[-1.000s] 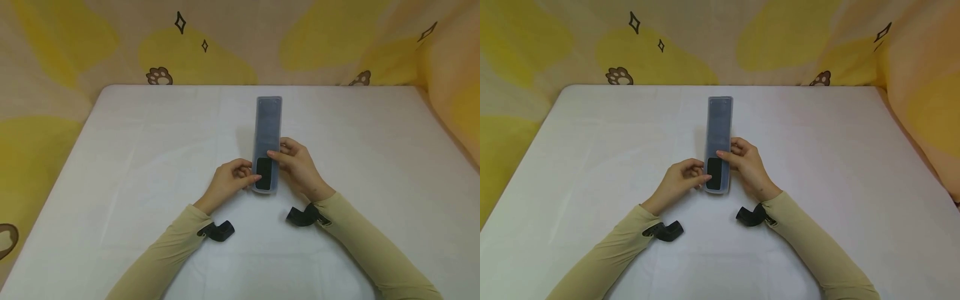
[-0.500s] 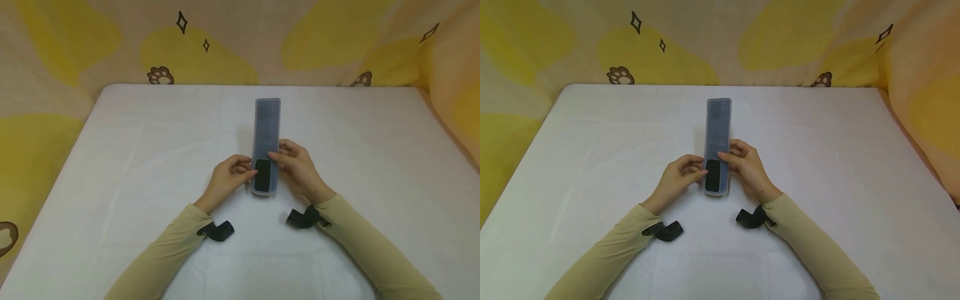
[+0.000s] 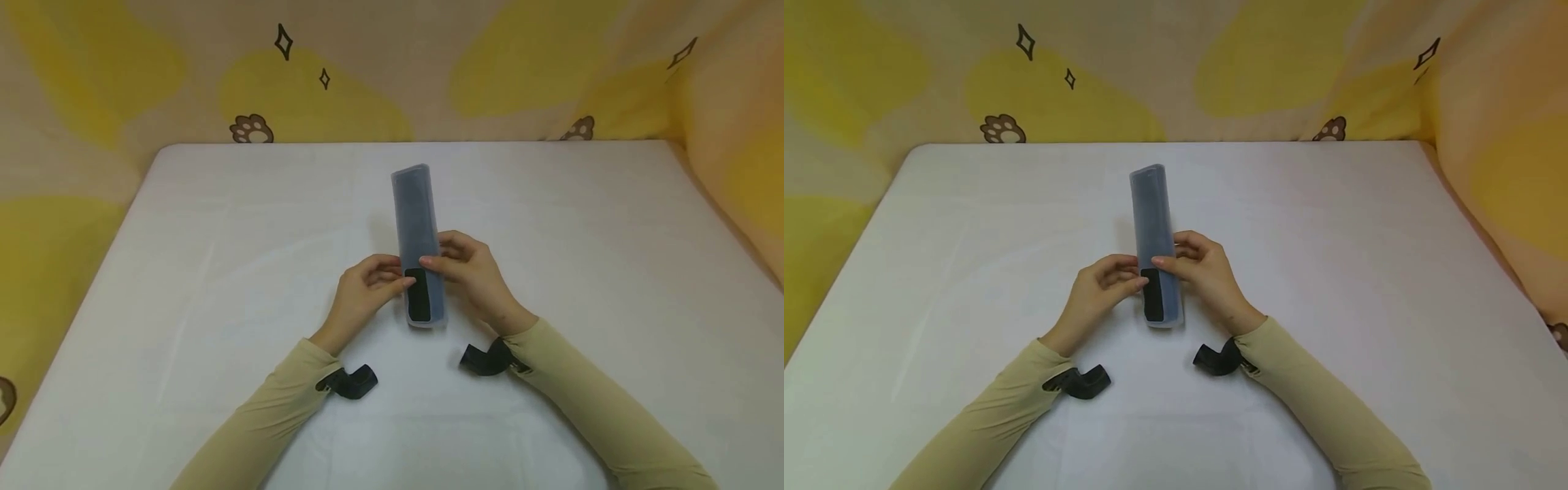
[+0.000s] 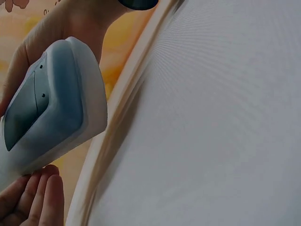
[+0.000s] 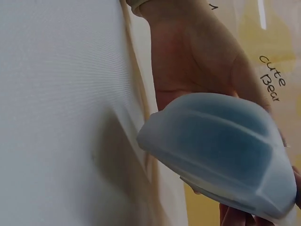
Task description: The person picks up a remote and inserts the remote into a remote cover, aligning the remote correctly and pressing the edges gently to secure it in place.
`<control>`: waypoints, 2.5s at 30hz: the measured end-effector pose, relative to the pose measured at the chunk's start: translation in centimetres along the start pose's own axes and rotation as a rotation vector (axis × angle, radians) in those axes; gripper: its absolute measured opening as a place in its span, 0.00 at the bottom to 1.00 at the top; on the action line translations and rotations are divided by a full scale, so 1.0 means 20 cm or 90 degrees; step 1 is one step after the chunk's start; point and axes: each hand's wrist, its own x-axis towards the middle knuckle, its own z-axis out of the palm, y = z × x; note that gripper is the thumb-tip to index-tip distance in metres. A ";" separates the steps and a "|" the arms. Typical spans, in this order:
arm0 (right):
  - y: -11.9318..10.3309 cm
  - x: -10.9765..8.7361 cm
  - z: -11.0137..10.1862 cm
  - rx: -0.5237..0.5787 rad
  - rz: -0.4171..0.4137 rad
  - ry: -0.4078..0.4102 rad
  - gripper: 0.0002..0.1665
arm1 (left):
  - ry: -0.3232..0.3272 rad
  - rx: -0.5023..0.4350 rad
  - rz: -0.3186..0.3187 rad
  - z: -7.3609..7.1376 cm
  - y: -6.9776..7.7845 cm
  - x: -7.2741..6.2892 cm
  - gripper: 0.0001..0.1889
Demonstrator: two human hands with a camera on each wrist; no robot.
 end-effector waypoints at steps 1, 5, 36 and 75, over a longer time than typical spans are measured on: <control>0.00 0.00 0.01 -0.009 0.003 -0.002 0.19 | -0.002 -0.002 -0.003 0.00 0.00 0.00 0.19; 0.01 -0.01 0.01 -0.048 -0.001 -0.012 0.23 | -0.013 -0.013 -0.003 -0.01 0.01 0.00 0.18; 0.05 -0.02 0.05 -0.070 -0.066 -0.051 0.25 | 0.004 0.004 -0.040 -0.02 0.00 0.00 0.22; 0.04 0.00 0.04 -0.045 0.010 -0.011 0.30 | -0.101 -0.019 0.079 -0.04 0.00 0.00 0.26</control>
